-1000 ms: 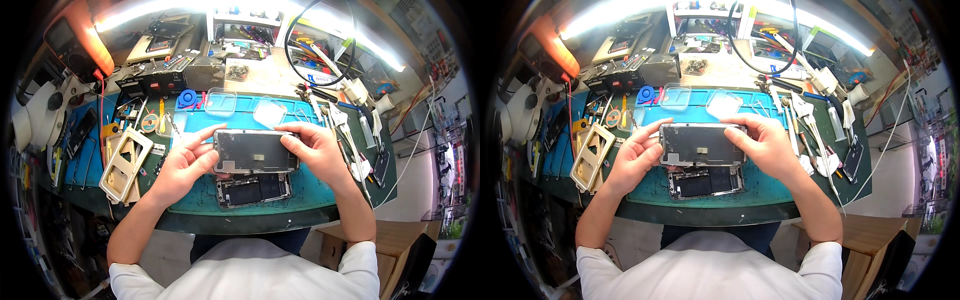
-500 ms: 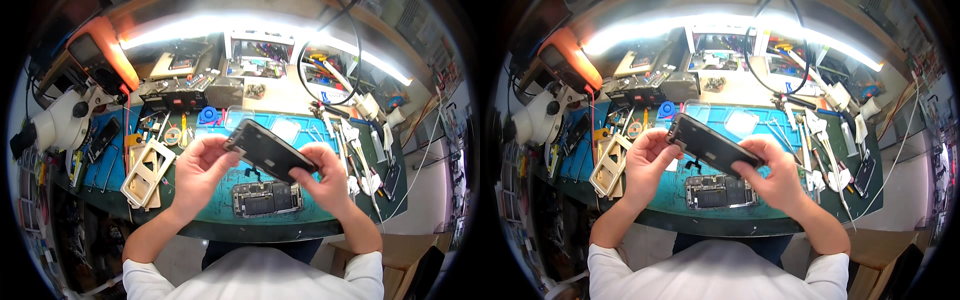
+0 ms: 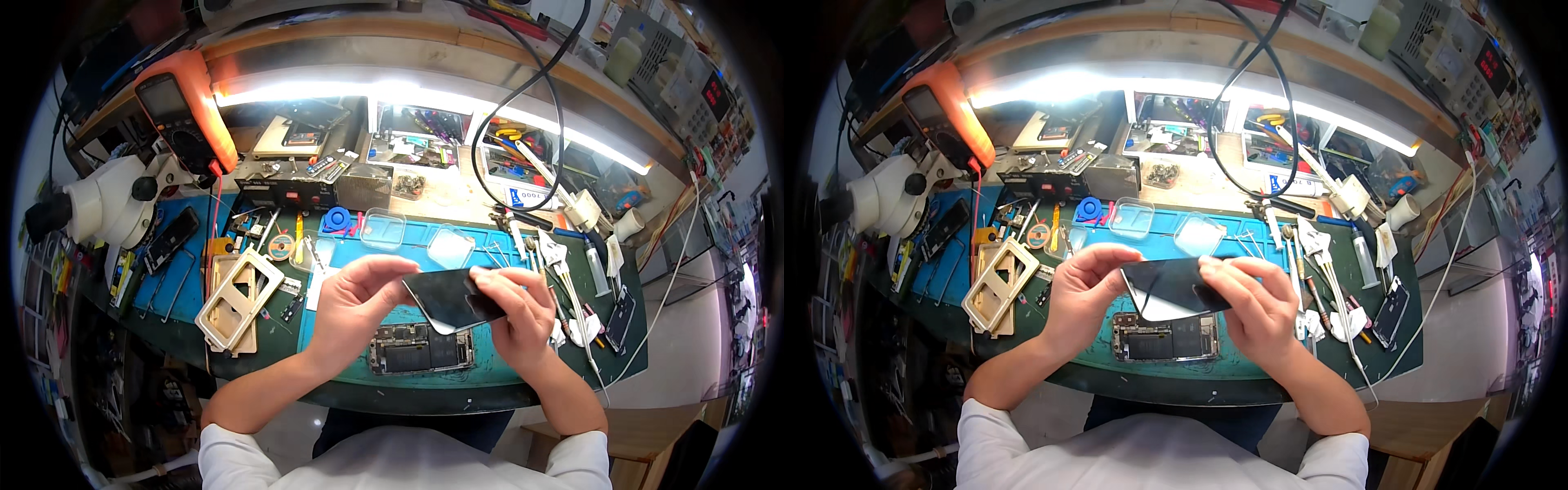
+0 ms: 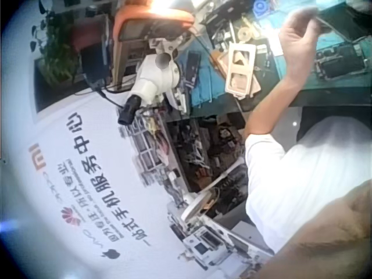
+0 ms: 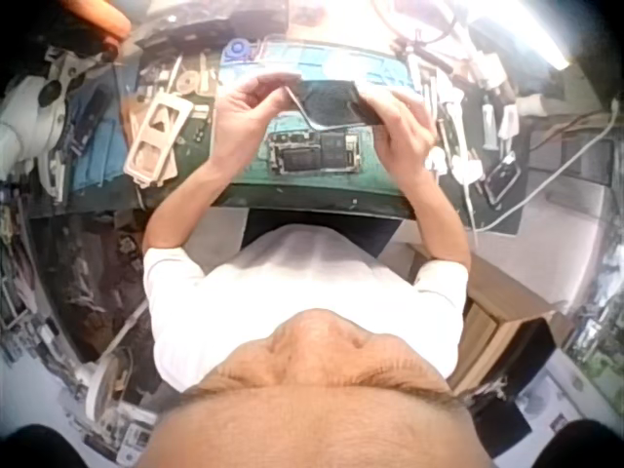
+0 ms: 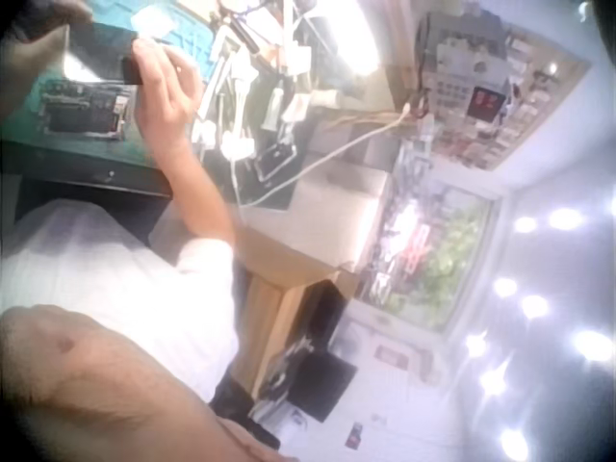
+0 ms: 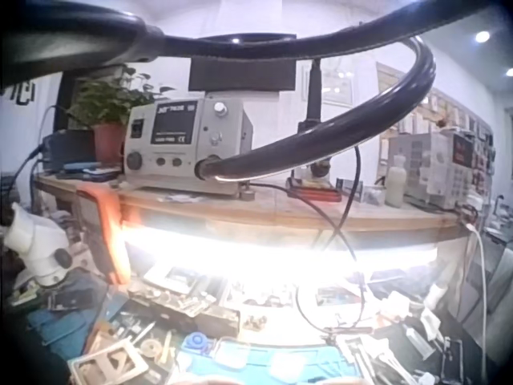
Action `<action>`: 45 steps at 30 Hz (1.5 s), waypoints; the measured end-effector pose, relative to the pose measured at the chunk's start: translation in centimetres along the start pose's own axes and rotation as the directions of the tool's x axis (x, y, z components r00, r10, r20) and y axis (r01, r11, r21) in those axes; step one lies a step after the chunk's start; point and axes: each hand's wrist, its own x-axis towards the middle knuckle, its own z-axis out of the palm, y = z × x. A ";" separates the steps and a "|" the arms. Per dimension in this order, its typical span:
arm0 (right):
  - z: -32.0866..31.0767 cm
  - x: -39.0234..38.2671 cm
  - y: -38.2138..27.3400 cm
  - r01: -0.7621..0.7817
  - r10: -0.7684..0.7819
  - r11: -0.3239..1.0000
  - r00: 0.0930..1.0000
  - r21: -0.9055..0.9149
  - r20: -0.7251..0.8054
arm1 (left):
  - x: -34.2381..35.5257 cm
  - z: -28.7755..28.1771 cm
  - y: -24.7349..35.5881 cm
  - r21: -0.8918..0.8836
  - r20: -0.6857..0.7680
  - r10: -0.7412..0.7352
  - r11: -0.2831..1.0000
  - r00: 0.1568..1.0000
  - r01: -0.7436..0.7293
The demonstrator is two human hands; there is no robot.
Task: The person disassembles a smartphone, removes the screen, and places the chassis on a workbench. They then apply adhesive to the frame of the phone chassis using a small bottle and spread it with a tool.
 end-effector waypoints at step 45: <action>0.0 0.1 1.5 0.023 0.004 0.954 0.996 -0.298 0.090 | -0.7 -0.8 0.1 -0.430 0.214 -0.601 0.650 0.770 0.627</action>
